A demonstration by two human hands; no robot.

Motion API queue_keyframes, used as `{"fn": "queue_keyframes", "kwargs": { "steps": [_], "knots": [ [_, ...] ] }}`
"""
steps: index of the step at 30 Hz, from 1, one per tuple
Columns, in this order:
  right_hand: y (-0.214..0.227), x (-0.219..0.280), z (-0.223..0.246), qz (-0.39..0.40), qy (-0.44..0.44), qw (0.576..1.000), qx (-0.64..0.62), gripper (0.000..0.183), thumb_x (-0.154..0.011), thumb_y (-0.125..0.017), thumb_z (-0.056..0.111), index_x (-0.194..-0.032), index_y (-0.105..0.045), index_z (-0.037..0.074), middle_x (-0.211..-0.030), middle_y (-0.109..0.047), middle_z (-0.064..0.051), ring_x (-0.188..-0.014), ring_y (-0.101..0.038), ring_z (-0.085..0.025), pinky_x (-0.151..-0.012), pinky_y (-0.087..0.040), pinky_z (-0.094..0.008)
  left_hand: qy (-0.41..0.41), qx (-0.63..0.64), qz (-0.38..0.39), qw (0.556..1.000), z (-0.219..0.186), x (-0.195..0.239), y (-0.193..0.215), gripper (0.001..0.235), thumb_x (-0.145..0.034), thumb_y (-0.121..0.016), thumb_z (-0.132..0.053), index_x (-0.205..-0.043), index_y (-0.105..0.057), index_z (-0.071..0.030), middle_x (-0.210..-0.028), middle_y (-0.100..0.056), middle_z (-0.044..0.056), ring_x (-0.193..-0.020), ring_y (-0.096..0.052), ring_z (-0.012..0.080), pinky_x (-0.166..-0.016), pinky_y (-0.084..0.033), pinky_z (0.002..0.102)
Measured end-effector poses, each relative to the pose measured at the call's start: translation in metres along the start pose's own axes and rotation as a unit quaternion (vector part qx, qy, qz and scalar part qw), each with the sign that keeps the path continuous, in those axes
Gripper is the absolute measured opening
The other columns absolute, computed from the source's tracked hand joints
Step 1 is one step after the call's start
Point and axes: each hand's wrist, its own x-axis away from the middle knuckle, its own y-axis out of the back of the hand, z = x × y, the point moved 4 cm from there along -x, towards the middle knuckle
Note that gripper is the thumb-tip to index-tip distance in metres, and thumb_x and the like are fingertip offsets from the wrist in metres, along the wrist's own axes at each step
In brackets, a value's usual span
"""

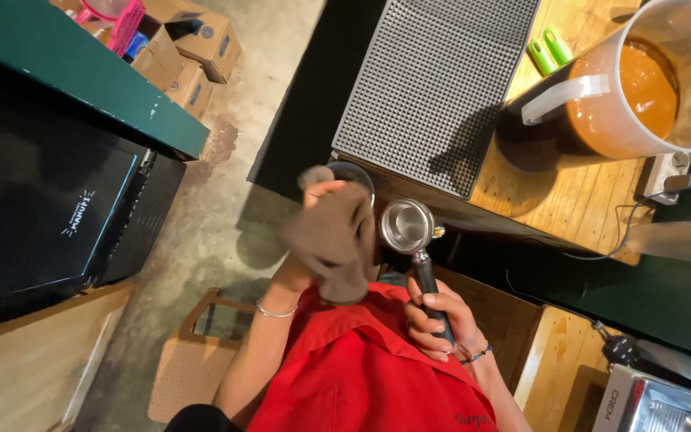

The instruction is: The person cleans a portafilter with a cloth, uses a brush to clean a grinder, and uses a spoon to scrape ground coffee from a tray into a bowl.

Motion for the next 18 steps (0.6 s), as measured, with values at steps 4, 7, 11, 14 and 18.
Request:
{"fn": "queue_keyframes", "kwargs": {
  "steps": [4, 7, 11, 14, 18],
  "knots": [
    [0.01, 0.012, -0.005, -0.003, -0.015, 1.0, -0.005, 0.008, -0.103, -0.052, 0.01, -0.106, -0.046, 0.005, -0.063, -0.031, -0.005, -0.037, -0.028, -0.012, -0.025, -0.029, -0.03, -0.229, -0.292, 0.235, 0.898, -0.059, -0.005, -0.039, 0.091, -0.089, -0.084, 0.001, -0.159, -0.025, 0.0, -0.163, -0.04, 0.017, -0.157, -0.037, 0.0326, -0.137, -0.027, 0.039],
    [0.001, 0.015, -0.008, -0.045, -0.054, 0.997, -0.004, 0.013, -0.101, -0.055, 0.009, -0.105, -0.043, 0.006, -0.062, -0.03, -0.006, -0.035, -0.025, -0.013, -0.027, -0.026, -0.03, -0.542, -0.79, 0.222, 0.182, -0.085, 0.002, -0.061, 0.061, -0.119, -0.037, -0.007, -0.168, -0.003, 0.003, -0.177, -0.001, 0.007, -0.163, -0.006, 0.0078, -0.133, -0.004, 0.025],
    [-0.019, 0.015, -0.01, -0.054, -0.098, 0.993, 0.027, 0.016, -0.103, -0.053, 0.007, -0.099, -0.037, 0.008, -0.064, -0.032, -0.007, -0.036, -0.029, -0.013, -0.026, -0.028, -0.03, -0.427, -0.591, 0.335, 0.597, -0.053, -0.021, -0.05, 0.094, -0.085, -0.05, 0.017, -0.158, -0.039, -0.041, -0.061, -0.021, -0.006, -0.05, -0.025, 0.0126, -0.046, -0.034, 0.033],
    [-0.032, 0.007, -0.007, -0.115, -0.042, 0.991, 0.055, 0.016, -0.102, -0.056, 0.009, -0.098, -0.041, 0.008, -0.061, -0.032, -0.004, -0.036, -0.029, -0.011, -0.024, -0.027, -0.028, -0.267, -0.405, 0.251, 0.838, -0.047, -0.03, -0.057, 0.068, -0.078, -0.057, 0.011, -0.136, -0.064, -0.024, -0.09, -0.051, 0.0, -0.076, -0.051, 0.0166, -0.071, -0.047, 0.031],
    [-0.011, -0.004, -0.008, -0.185, 0.075, 0.961, 0.193, 0.022, -0.102, -0.059, 0.007, -0.094, -0.038, 0.009, -0.059, -0.038, -0.007, -0.033, -0.04, -0.016, -0.023, -0.031, -0.029, 0.296, -0.07, -0.075, 0.95, 0.034, -0.003, -0.06, 0.063, -0.082, -0.071, 0.001, -0.141, -0.054, -0.012, -0.121, -0.072, 0.01, -0.102, -0.068, 0.0173, -0.085, -0.059, 0.03]
  ]
}}
